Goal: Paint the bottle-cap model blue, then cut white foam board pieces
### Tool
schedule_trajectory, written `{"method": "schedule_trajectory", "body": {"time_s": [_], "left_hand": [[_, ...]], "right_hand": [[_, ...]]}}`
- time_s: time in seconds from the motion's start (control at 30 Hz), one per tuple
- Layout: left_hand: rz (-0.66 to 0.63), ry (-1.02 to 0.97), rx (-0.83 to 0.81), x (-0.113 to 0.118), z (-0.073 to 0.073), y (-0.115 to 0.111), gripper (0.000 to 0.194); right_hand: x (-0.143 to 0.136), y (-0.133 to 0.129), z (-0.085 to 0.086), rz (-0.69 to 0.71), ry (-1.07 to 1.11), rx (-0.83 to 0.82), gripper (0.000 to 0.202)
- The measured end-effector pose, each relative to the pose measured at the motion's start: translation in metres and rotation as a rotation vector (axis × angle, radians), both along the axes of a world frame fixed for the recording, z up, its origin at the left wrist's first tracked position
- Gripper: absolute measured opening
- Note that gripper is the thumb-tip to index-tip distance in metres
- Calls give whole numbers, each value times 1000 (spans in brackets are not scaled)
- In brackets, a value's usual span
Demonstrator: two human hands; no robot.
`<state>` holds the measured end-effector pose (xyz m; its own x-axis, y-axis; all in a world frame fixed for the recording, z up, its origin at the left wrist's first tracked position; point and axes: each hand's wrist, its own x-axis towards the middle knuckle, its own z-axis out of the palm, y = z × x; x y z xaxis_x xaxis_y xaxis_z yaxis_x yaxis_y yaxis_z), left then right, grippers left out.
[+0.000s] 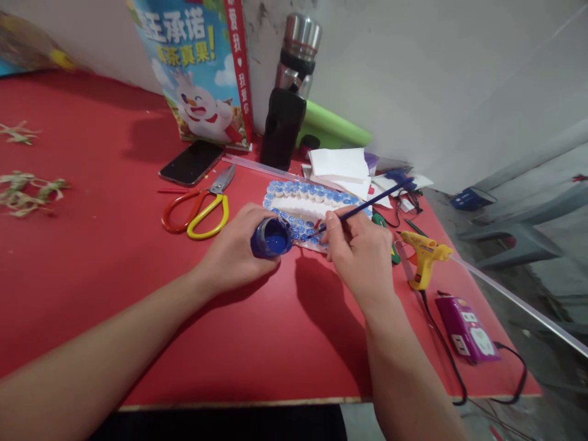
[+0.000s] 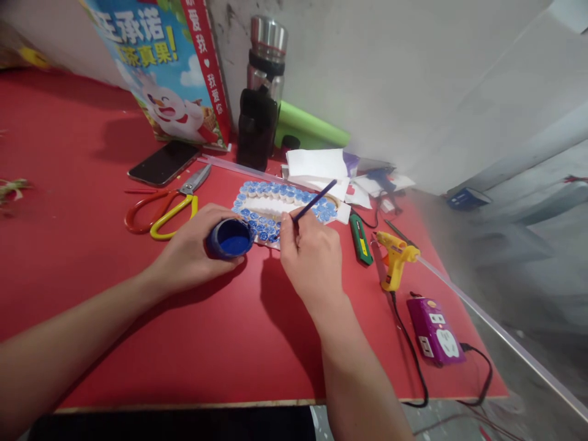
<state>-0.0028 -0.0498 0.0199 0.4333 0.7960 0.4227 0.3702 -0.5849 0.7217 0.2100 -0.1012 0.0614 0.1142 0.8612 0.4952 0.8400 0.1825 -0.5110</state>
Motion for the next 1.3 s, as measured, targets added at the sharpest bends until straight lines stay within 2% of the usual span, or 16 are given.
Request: {"method": "schedule_trajectory", "body": {"time_s": [0.27,0.5,0.6,0.73,0.87,0.97,1.1,1.2,1.3], "left_hand": [[-54,6,-50,-2,1,-2,45],[-199,46,-74,1,5,-11,38],[-228,71,-99,2,5,-11,38],[-244,117,-122,2,4,-10,38],[-246,157,-193,2,2,-9,50],[-256,176,-275,1,2,-9,57],[-270,191,-321,1,1,-8,53],[-277,203,-338,1,1,-6,59],[-292,218,-348,1,1,-4,66]], "right_hand": [[5,5,-1,-31,34,3,26],[3,6,-1,-26,14,-61,26],[4,6,1,-29,61,-103,27],[5,7,0,-33,113,-67,26],[6,9,-3,0,185,-68,28],[7,7,0,15,325,35,30],[12,6,5,-67,533,297,32],[18,11,5,-148,563,436,29],[20,16,2,-184,546,493,28]]}}
